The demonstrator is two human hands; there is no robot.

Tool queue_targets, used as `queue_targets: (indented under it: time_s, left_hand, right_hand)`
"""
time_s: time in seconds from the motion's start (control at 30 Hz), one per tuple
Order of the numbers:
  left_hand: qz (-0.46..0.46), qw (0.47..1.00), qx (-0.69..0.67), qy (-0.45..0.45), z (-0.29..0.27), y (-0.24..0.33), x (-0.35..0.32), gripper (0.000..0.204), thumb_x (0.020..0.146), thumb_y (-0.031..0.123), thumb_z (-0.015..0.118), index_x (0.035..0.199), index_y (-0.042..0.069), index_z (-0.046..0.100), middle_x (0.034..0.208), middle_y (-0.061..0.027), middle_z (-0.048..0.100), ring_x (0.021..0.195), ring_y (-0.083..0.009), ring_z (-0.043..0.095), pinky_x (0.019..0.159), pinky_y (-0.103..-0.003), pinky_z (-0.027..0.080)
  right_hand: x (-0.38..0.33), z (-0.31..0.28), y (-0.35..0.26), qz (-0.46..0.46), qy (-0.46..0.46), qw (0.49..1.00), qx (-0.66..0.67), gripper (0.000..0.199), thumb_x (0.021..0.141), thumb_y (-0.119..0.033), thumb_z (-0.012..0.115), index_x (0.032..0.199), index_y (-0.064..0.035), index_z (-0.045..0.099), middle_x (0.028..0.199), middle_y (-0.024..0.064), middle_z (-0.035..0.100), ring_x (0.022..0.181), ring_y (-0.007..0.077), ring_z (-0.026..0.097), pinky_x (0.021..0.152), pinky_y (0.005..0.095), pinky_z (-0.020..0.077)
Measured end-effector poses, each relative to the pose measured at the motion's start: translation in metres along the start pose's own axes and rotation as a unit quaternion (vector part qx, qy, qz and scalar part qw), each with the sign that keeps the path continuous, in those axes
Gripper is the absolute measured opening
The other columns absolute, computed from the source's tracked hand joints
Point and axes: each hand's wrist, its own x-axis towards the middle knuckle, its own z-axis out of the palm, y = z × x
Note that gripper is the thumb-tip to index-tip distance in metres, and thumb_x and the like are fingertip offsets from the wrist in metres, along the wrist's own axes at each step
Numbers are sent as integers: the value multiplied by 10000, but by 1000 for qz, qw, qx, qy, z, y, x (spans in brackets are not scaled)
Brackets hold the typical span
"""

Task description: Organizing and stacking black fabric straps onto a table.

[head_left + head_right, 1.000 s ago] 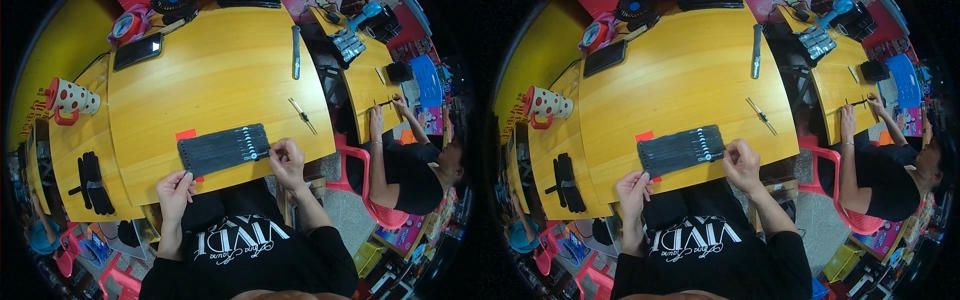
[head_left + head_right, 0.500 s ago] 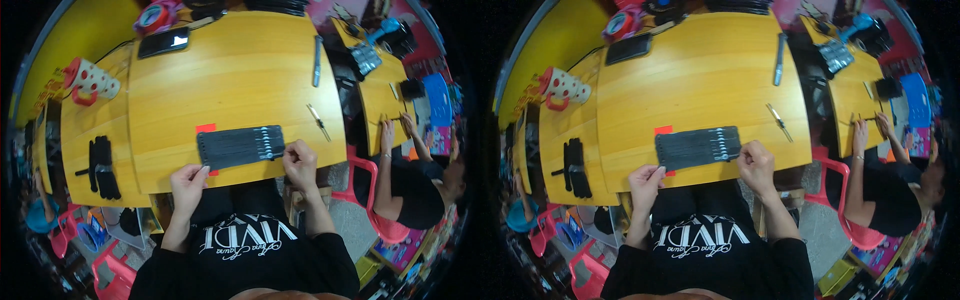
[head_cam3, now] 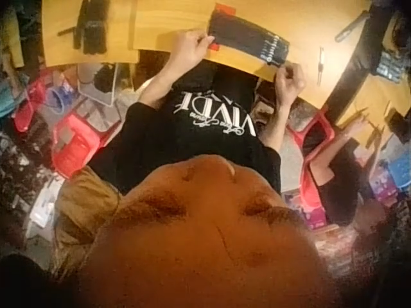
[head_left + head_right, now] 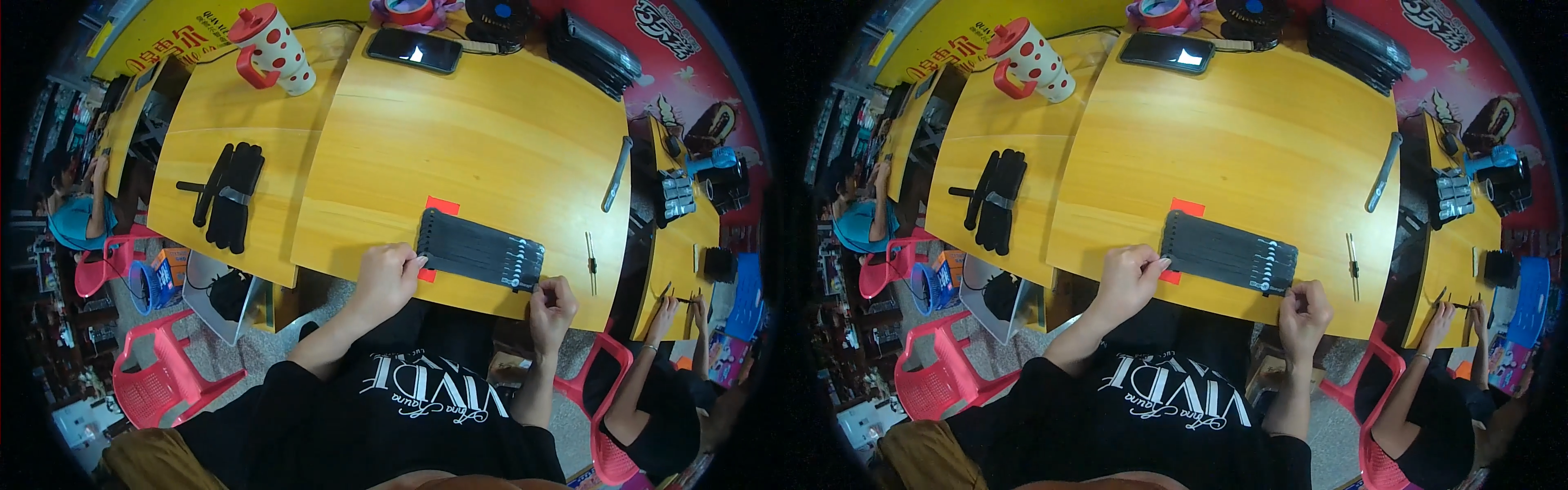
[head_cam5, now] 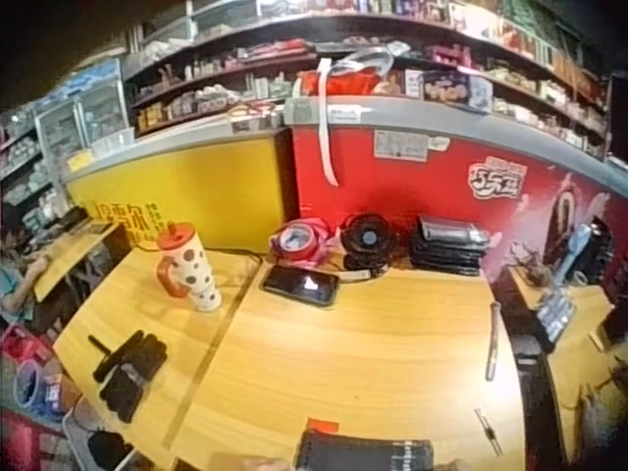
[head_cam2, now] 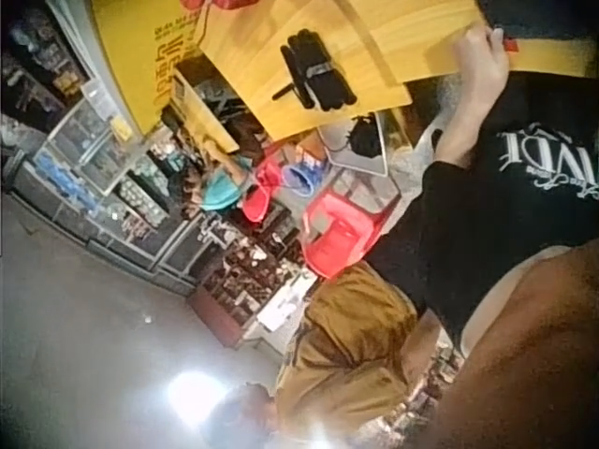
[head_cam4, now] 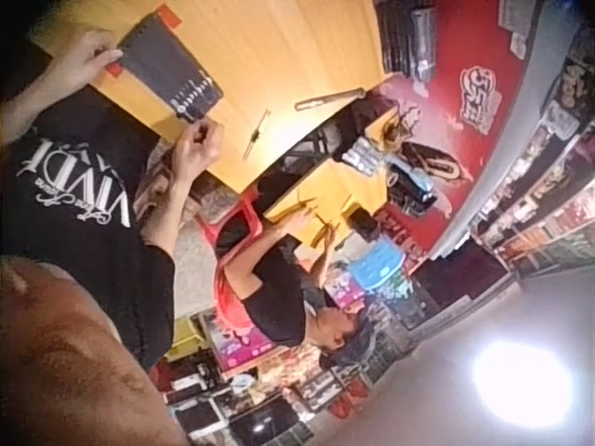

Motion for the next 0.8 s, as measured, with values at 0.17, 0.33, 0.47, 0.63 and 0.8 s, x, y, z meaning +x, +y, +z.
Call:
queue_targets:
  time_s: [0.17, 0.33, 0.47, 0.63, 0.8]
  left_hand:
    - [-9, 997, 60, -51, -1, -1, 7, 221, 810, 98, 690, 652, -30, 605, 590, -192, 583, 537, -355, 581, 508, -420, 421]
    - [-14, 992, 106, -70, -3, 0, 11, 236, 804, 131, 699, 644, -23, 618, 591, -204, 582, 573, -378, 594, 529, -451, 434]
    - [-40, 984, 145, -98, -7, 4, 13, 265, 805, 181, 704, 646, -16, 625, 576, -211, 569, 582, -395, 588, 538, -461, 437]
    - [-33, 976, 148, -154, -25, 0, 21, 272, 821, 196, 685, 670, -25, 635, 614, -227, 586, 612, -411, 601, 572, -495, 454]
    - [-55, 971, 230, -38, -32, 6, -1, 494, 828, 387, 682, 1087, -28, 609, 1166, -242, 609, 971, -394, 631, 741, -515, 488]
  right_hand:
    - [0, -2, 0, 1, -4, 1000, -7, 117, 762, 109, 594, 733, 9, 540, 625, 22, 485, 553, 76, 451, 511, 226, 369]
    - [0, -1, -2, 2, -6, 1000, -5, 118, 765, 108, 597, 735, 10, 538, 629, 21, 485, 554, 75, 449, 510, 225, 364]
    - [0, -2, 0, 6, -8, 1000, 2, 115, 770, 103, 600, 735, 11, 539, 628, 21, 486, 554, 76, 449, 511, 227, 365]
    - [-2, -4, 4, -5, -11, 1000, -3, 93, 783, 93, 610, 765, 17, 561, 643, 37, 496, 561, 94, 469, 510, 237, 370]
    - [-32, -5, 8, -100, 100, 979, -147, 121, 848, 4, 652, 966, 17, 626, 909, 165, 634, 777, 310, 637, 614, 335, 508]
